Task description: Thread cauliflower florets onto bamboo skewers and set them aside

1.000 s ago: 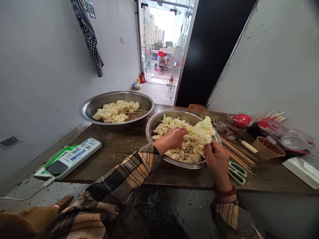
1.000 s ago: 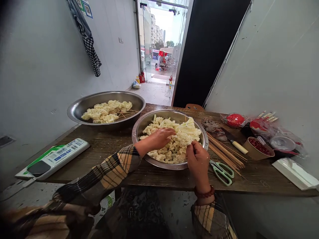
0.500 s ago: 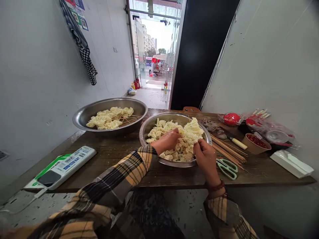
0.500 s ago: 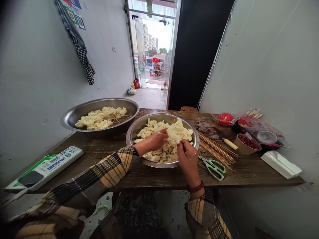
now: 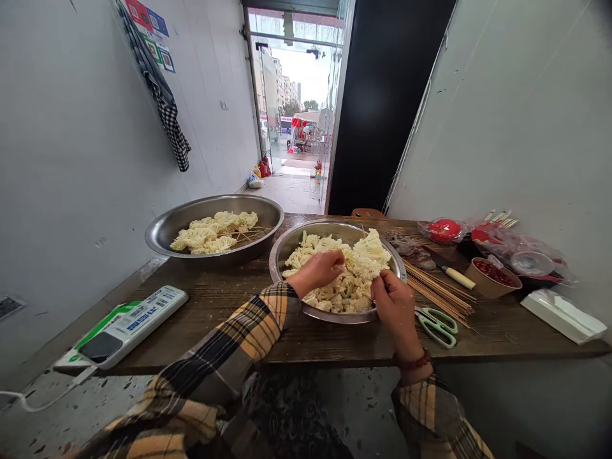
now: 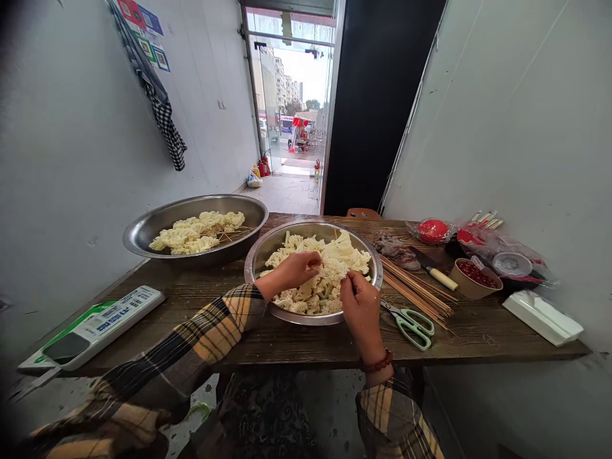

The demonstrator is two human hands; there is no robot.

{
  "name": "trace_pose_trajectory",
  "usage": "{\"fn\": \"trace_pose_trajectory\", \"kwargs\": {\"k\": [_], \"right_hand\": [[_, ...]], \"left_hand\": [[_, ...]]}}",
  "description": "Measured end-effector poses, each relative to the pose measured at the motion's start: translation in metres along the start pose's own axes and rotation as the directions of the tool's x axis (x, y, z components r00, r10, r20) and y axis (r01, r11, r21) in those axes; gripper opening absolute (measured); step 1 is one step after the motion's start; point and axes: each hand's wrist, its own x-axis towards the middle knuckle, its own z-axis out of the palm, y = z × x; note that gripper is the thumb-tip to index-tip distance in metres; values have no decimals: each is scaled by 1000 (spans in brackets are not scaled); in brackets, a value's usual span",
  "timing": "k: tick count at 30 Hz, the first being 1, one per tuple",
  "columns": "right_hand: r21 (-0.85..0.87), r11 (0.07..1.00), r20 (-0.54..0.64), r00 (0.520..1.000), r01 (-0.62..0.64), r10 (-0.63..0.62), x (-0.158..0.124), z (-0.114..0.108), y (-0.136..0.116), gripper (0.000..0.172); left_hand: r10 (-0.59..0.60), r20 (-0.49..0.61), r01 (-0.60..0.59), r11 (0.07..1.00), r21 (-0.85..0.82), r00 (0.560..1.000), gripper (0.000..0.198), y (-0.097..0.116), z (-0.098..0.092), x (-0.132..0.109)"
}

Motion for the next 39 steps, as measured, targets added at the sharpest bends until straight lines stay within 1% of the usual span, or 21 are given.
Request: {"fn": "trace_pose_trajectory", "kwargs": {"k": [2,3,5,7,9,11,13,14,16,20,22,25,29,31,34,36,39], "right_hand": [[13,1000,1,1000,-8,8,0,1,1,29],[26,1000,9,1000,-12,12,0,1,2,29],[57,998,34,999,-23,21,1,1,2,29],[80,996,57,998,-28,23,1,0,3,29],[82,997,81,997,-17,11,1,-2,2,29],[64,998,117,993,14,-21,1,-4,2,30],[44,997,162,985,56,-62,1,-6,1,30],[35,996,185,979,76,-82,2,-6,1,30],[18,993,227,967,116,-117,2,-7,2,30],[-2,986,304,939,168,-159,4,-7,2,30],[-14,985,318,934,174,-161,5,-6,2,30],[-17,986,312,937,169,-155,6,-5,0,30],[-24,985,276,948,169,-156,6,-4,-1,29],[-33,984,266,950,176,-161,6,-3,0,29],[-46,981,263,949,190,-172,6,-3,0,29],[-46,979,267,947,198,-179,5,-3,1,30],[-41,980,278,944,195,-176,4,-3,2,30]], "left_hand": [[-74,-59,60,976,-209,995,23,-1,-5,-1],[-118,-67,89,939,-331,991,25,-1,-8,-3],[-182,-35,131,817,-562,983,28,1,-14,-6],[-211,12,152,664,-732,977,28,3,-19,-10],[-223,46,159,524,-837,974,26,7,-23,-12],[-227,66,156,406,-901,972,24,11,-27,-14],[-219,73,142,321,-936,973,24,15,-31,-15],[-218,67,132,300,-945,974,25,17,-33,-16],[-227,48,118,304,-945,973,27,19,-35,-16],[-253,-11,91,388,-917,967,30,18,-35,-17],[-253,-30,83,423,-902,967,32,16,-33,-17],[-252,-20,100,450,-887,967,36,14,-31,-16],[-270,-26,102,448,-888,962,41,12,-29,-16],[-278,-64,69,442,-895,958,38,10,-28,-15],[-326,-134,20,429,-903,936,31,9,-27,-13],[-352,-157,8,425,-905,923,28,8,-27,-12],[-355,-175,0,442,-897,918,26,8,-28,-11]]}}
